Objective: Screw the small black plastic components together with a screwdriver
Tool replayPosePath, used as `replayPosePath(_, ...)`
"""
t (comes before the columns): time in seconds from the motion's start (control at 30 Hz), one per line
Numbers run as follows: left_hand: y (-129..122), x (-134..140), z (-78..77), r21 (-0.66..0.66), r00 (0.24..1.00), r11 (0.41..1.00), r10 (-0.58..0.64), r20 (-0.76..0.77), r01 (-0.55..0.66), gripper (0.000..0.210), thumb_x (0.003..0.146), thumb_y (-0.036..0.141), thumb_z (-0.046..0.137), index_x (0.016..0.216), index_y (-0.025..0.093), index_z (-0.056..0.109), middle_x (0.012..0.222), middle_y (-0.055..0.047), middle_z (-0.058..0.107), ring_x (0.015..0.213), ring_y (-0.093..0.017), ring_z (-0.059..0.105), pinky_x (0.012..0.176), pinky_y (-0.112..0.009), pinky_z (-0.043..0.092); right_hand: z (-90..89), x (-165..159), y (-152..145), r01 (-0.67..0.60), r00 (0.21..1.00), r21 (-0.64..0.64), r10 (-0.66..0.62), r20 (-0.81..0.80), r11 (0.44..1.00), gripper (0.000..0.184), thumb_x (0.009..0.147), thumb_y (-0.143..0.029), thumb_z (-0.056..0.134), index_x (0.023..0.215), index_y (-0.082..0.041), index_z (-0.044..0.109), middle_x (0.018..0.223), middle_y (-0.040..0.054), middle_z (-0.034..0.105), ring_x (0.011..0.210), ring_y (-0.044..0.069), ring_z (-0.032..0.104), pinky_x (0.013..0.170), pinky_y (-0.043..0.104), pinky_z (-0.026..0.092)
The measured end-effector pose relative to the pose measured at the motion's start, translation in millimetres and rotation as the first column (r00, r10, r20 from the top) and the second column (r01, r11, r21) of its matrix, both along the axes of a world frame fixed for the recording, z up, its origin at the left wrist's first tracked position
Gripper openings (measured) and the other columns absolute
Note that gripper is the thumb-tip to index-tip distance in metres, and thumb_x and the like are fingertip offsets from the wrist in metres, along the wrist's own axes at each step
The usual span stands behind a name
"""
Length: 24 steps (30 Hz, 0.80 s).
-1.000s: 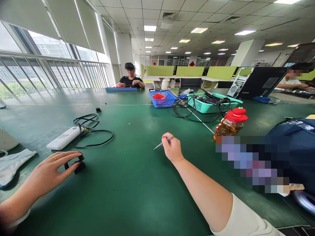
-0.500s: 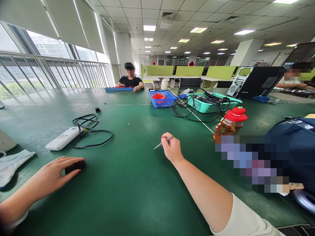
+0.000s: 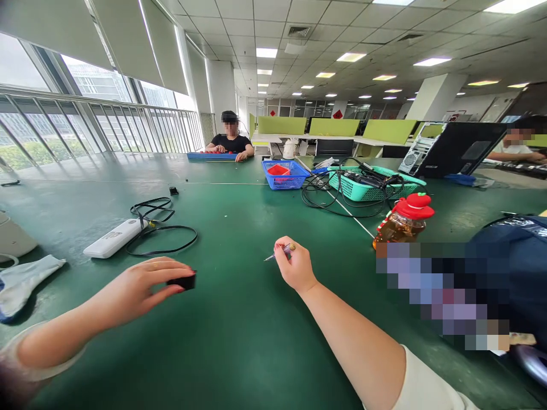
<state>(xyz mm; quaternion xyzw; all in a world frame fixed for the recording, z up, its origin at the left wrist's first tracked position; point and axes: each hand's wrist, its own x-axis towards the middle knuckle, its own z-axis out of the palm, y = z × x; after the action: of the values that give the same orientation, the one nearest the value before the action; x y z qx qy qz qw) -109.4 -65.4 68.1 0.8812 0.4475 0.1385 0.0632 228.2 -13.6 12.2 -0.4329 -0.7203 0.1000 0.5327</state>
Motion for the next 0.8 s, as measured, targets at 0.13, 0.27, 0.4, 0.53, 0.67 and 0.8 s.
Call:
replayPosePath(0.13,27.0,70.9,-3.9,-0.035,0.980,0.979,-0.201,-0.001,0.201,0.032,0.095,0.028,0.049,0.124,0.028,0.063,0.120,-0.002,0.069,0.110,-0.020,0.061,0.099,-0.033,0.047,0.9,-1.2,-2.2,-0.018,0.995,0.039,0.014,0.097,0.999,0.024,0.093,-0.033,0.046,0.080,-0.022,0.063,0.070,0.0009,0.065,0.063,0.016,0.059,0.063,0.028,0.047)
replayPosePath(0.27,62.9,118.0,-27.9,-0.033,0.993,0.993,-0.110,0.039,0.111,0.034,0.091,0.021,0.054,0.124,0.025,0.062,0.113,-0.006,0.071,0.105,-0.023,0.063,0.094,-0.036,0.049,1.5,-2.1,-0.8,-0.058,0.989,0.094,0.045,0.139,0.994,0.016,0.092,-0.028,0.052,0.089,-0.023,0.067,0.085,0.0025,0.072,0.075,0.018,0.065,0.074,0.031,0.051)
replayPosePath(0.4,85.0,134.7,-44.9,-0.021,0.994,0.999,-0.025,0.105,0.028,0.034,0.090,0.021,0.056,0.123,0.021,0.062,0.115,-0.007,0.070,0.108,-0.026,0.063,0.096,-0.038,0.049,-0.2,-4.8,2.1,-0.071,0.987,0.083,0.057,0.153,0.994,0.015,0.091,-0.024,0.054,0.096,-0.025,0.068,0.093,0.0033,0.072,0.083,0.019,0.067,0.077,0.032,0.053)
replayPosePath(0.53,92.4,128.6,-56.4,-0.066,0.976,0.998,0.019,0.215,-0.005,0.039,0.086,0.028,0.064,0.124,0.021,0.062,0.121,-0.007,0.068,0.110,-0.025,0.063,0.099,-0.037,0.048,-0.8,-7.4,1.6,-0.060,0.982,0.080,0.044,0.185,0.995,0.013,0.091,-0.024,0.054,0.096,-0.024,0.066,0.092,0.0034,0.070,0.082,0.020,0.065,0.076,0.032,0.051)
replayPosePath(0.67,96.3,119.4,-65.3,-0.130,0.961,0.989,0.106,0.257,-0.074,0.051,0.078,0.033,0.073,0.126,0.023,0.061,0.119,-0.007,0.069,0.110,-0.026,0.062,0.098,-0.039,0.049,5.1,-7.9,-5.0,-0.084,0.978,0.135,0.055,0.203,0.987,0.013,0.092,-0.024,0.051,0.088,-0.024,0.063,0.083,0.0025,0.069,0.077,0.019,0.063,0.077,0.033,0.047)
replayPosePath(0.8,98.5,117.4,-67.2,-0.121,0.963,0.991,0.080,0.258,-0.050,0.040,0.080,0.033,0.070,0.119,0.024,0.066,0.114,-0.006,0.070,0.108,-0.026,0.062,0.096,-0.038,0.049,13.3,-8.5,-13.7,-0.203,0.955,0.267,0.131,0.266,0.942,0.016,0.091,-0.022,0.049,0.078,-0.023,0.057,0.069,-0.0005,0.065,0.062,0.016,0.055,0.076,0.035,0.045)
